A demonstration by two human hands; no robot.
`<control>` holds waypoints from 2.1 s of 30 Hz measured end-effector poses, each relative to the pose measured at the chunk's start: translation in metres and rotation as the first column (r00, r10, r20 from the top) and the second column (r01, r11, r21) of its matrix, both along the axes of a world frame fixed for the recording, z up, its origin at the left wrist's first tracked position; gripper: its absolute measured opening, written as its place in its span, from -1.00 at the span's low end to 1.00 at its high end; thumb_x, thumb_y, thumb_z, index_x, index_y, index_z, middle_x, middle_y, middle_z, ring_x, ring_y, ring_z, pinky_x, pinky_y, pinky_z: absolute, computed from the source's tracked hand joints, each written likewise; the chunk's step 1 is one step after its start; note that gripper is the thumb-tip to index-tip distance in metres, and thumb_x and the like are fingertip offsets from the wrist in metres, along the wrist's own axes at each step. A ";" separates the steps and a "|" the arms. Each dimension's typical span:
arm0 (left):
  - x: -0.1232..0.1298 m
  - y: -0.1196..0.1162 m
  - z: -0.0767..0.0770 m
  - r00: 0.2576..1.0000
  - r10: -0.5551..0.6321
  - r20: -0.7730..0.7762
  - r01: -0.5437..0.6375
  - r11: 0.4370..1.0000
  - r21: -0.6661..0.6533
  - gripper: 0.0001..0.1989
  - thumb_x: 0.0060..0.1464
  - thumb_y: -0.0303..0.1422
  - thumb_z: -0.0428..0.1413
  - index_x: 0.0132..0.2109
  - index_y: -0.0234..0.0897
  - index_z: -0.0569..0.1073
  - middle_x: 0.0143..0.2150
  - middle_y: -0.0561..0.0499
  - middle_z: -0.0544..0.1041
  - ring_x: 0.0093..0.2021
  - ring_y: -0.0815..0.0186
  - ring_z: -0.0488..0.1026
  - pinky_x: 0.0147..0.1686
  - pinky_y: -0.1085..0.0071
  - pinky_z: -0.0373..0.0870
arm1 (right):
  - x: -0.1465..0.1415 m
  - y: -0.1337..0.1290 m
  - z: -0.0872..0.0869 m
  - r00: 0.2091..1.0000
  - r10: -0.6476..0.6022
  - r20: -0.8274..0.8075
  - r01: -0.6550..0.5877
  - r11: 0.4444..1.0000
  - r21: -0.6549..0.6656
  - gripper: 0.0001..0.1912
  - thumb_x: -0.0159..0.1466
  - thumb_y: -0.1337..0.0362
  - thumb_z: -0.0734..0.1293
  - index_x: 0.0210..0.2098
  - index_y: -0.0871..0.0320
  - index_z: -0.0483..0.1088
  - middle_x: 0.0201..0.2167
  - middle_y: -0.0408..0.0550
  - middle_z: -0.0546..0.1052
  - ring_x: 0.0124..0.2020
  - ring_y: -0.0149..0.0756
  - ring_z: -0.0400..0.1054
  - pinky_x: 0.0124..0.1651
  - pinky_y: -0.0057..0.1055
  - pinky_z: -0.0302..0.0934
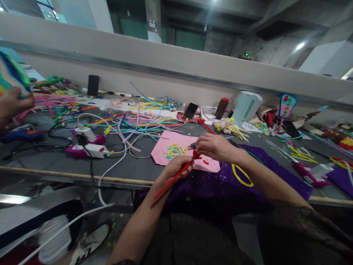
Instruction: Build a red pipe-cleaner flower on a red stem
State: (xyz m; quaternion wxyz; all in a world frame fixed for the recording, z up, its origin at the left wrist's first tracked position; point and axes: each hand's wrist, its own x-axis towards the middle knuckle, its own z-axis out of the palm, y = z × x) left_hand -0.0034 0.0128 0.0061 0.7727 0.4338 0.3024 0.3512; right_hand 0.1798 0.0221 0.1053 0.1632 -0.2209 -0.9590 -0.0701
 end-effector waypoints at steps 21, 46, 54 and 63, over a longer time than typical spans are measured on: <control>-0.002 -0.001 0.002 0.996 0.001 0.092 0.001 1.000 -0.022 -0.83 -0.07 -0.32 0.08 -0.49 -0.34 0.37 -0.72 0.11 0.31 -0.83 0.56 0.07 -0.83 0.62 -0.12 | 0.002 0.000 -0.003 0.990 -0.019 -0.137 0.025 0.999 0.037 -0.80 0.29 0.29 0.18 -0.22 0.15 0.43 -0.22 0.00 0.49 -0.21 -0.32 0.34 -0.17 -0.37 0.22; 0.000 -0.006 -0.001 0.961 0.215 0.173 -0.233 0.968 0.092 -0.75 -0.10 -0.22 0.18 -0.37 -0.34 0.40 -0.63 0.12 0.37 -0.75 0.60 0.16 -0.76 0.66 -0.01 | -0.039 -0.016 -0.070 0.303 -0.708 -0.638 -0.337 0.547 -0.767 -0.70 0.05 0.07 0.35 -0.47 0.21 0.34 -0.62 -0.20 0.39 -0.73 -0.54 0.21 -0.74 -0.62 -0.02; 0.000 -0.004 -0.003 0.963 0.211 0.166 -0.230 0.967 0.106 -0.77 -0.05 -0.24 0.16 -0.35 -0.35 0.40 -0.63 0.12 0.37 -0.76 0.61 0.14 -0.78 0.67 -0.05 | -0.041 -0.017 -0.068 0.291 -0.684 -0.669 -0.325 0.587 -0.742 -0.76 0.07 0.14 0.33 -0.51 0.20 0.32 -0.65 -0.24 0.36 -0.73 -0.55 0.18 -0.72 -0.60 -0.02; 0.001 -0.004 0.000 0.967 0.212 0.145 -0.225 0.971 0.079 -0.75 -0.09 -0.23 0.18 -0.37 -0.35 0.39 -0.66 0.13 0.36 -0.75 0.61 0.15 -0.76 0.68 -0.03 | -0.043 -0.017 -0.071 0.320 -0.617 -0.719 -0.186 0.703 -0.686 -0.78 0.10 0.15 0.31 -0.50 0.18 0.30 -0.66 -0.25 0.32 -0.71 -0.54 0.18 -0.67 -0.57 0.04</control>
